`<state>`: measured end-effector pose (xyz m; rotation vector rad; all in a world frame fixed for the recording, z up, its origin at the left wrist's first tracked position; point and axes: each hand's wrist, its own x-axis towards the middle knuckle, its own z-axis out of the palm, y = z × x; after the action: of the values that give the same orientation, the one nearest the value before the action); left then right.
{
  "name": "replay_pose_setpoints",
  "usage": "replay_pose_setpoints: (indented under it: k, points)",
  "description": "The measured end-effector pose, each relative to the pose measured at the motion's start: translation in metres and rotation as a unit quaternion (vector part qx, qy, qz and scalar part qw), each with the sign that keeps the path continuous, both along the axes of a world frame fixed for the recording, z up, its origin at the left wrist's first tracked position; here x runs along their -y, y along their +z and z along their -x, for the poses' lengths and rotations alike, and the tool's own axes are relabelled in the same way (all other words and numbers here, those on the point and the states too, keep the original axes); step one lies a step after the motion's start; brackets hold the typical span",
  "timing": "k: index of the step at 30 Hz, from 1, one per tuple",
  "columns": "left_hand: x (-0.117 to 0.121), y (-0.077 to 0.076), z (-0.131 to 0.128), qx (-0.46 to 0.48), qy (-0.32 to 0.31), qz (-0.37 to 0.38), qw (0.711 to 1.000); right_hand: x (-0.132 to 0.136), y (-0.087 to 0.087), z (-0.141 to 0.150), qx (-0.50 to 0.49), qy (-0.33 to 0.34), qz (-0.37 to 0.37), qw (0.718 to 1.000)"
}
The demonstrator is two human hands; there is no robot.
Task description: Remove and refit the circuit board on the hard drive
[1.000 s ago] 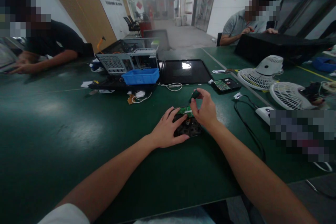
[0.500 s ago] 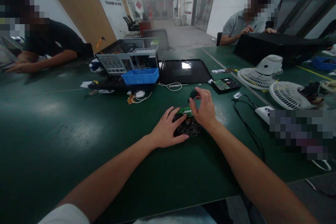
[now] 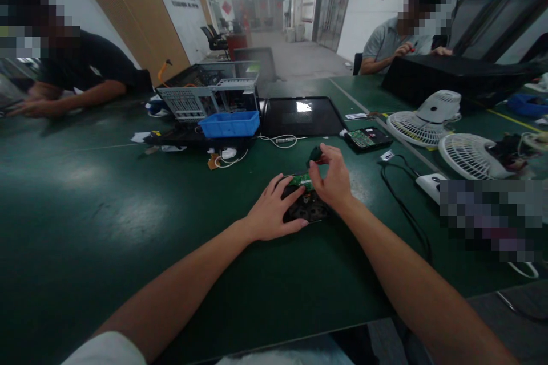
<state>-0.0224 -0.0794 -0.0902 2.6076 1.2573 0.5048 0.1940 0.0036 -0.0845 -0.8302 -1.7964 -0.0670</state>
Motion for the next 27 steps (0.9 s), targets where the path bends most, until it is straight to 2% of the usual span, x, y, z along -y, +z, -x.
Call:
replay_pose_setpoints:
  k: [10,17,27]
  points:
    - [0.0,0.0,0.0,-0.006,0.001,0.0,1.0,-0.001,0.005,0.0,-0.038,-0.003,-0.003,0.999]
    - [0.0,0.002,0.001,0.0,0.001,0.006,1.0,0.003,0.01,-0.002,-0.006,-0.038,-0.022,0.999]
    - [0.0,0.0,0.0,0.005,0.003,0.002,1.0,0.001,0.004,-0.003,-0.032,-0.019,0.027,0.999]
